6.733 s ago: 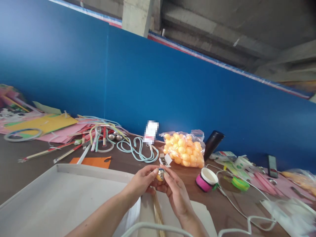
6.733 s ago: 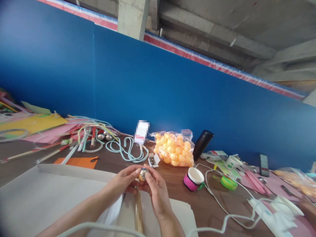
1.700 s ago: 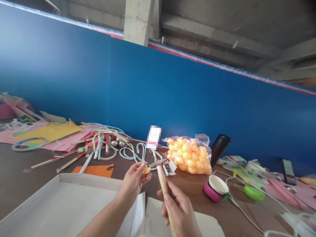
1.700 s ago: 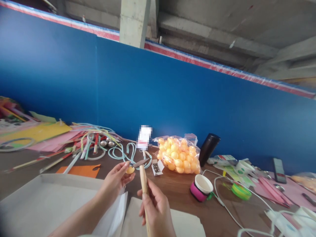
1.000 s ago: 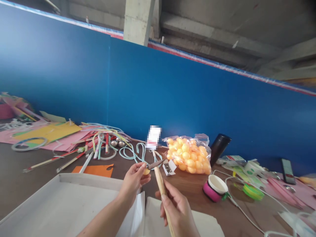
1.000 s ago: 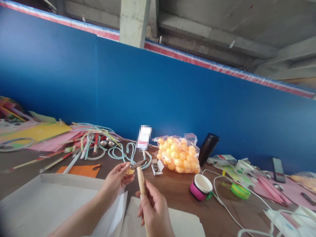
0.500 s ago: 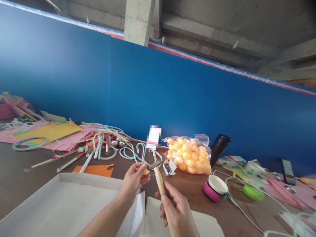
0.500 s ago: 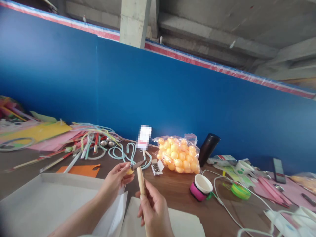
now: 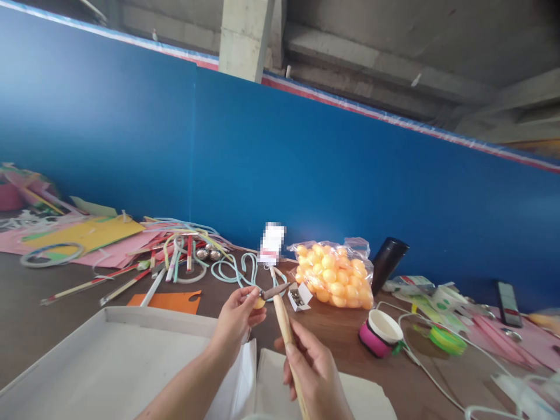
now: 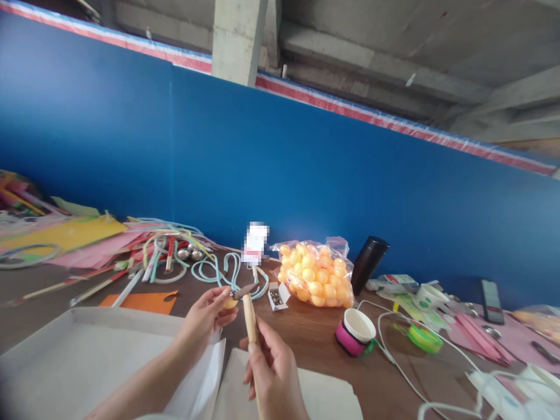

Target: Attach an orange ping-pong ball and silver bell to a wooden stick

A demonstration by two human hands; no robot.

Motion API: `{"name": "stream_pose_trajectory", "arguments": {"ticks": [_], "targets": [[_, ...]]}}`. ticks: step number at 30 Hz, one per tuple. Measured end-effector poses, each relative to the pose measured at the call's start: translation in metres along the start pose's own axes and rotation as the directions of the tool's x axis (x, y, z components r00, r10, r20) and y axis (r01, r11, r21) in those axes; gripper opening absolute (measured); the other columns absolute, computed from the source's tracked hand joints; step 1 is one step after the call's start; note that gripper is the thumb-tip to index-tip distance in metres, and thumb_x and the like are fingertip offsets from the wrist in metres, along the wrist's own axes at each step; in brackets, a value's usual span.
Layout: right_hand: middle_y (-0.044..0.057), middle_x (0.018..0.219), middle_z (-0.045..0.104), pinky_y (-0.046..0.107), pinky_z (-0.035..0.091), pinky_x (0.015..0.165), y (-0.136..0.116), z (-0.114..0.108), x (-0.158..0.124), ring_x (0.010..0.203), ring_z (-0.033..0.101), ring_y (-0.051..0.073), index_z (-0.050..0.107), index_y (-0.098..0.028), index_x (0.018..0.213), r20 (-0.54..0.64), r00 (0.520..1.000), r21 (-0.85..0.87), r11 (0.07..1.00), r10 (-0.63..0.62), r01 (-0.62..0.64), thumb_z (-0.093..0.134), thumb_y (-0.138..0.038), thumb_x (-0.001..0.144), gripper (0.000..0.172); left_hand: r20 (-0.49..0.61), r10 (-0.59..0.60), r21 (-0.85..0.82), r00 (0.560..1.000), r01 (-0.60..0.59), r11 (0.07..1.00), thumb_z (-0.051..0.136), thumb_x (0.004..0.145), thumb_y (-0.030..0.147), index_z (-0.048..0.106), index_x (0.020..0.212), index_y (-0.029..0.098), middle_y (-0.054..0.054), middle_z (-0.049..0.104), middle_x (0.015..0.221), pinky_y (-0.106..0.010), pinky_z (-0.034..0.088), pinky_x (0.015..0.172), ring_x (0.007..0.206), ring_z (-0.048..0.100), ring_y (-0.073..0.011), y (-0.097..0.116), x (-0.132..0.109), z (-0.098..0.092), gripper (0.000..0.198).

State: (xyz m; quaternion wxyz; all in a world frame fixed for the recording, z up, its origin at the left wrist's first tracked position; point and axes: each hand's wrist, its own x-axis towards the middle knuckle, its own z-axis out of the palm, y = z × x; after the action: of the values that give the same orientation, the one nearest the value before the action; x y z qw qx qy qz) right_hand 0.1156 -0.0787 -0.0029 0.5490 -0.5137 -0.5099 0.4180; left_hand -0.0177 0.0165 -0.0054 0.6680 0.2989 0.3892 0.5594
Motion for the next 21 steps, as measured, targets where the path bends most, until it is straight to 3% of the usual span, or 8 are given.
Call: {"name": "stream_pose_trajectory", "arguments": {"ticks": [21], "targets": [[0.01, 0.088, 0.061, 0.018, 0.038, 0.032, -0.0038, -0.0002, -0.0008, 0.047, 0.05, 0.01, 0.048, -0.016, 0.125, 0.009, 1.0, 0.035, 0.999, 0.012, -0.013, 0.056, -0.043, 0.08, 0.053, 0.006, -0.005, 0.009, 1.0, 0.005, 1.0, 0.067, 0.07, 0.035, 0.055, 0.091, 0.015, -0.002, 0.059, 0.07, -0.024, 0.053, 0.058, 0.057, 0.062, -0.011, 0.0001, 0.0006, 0.0006, 0.031]]}}
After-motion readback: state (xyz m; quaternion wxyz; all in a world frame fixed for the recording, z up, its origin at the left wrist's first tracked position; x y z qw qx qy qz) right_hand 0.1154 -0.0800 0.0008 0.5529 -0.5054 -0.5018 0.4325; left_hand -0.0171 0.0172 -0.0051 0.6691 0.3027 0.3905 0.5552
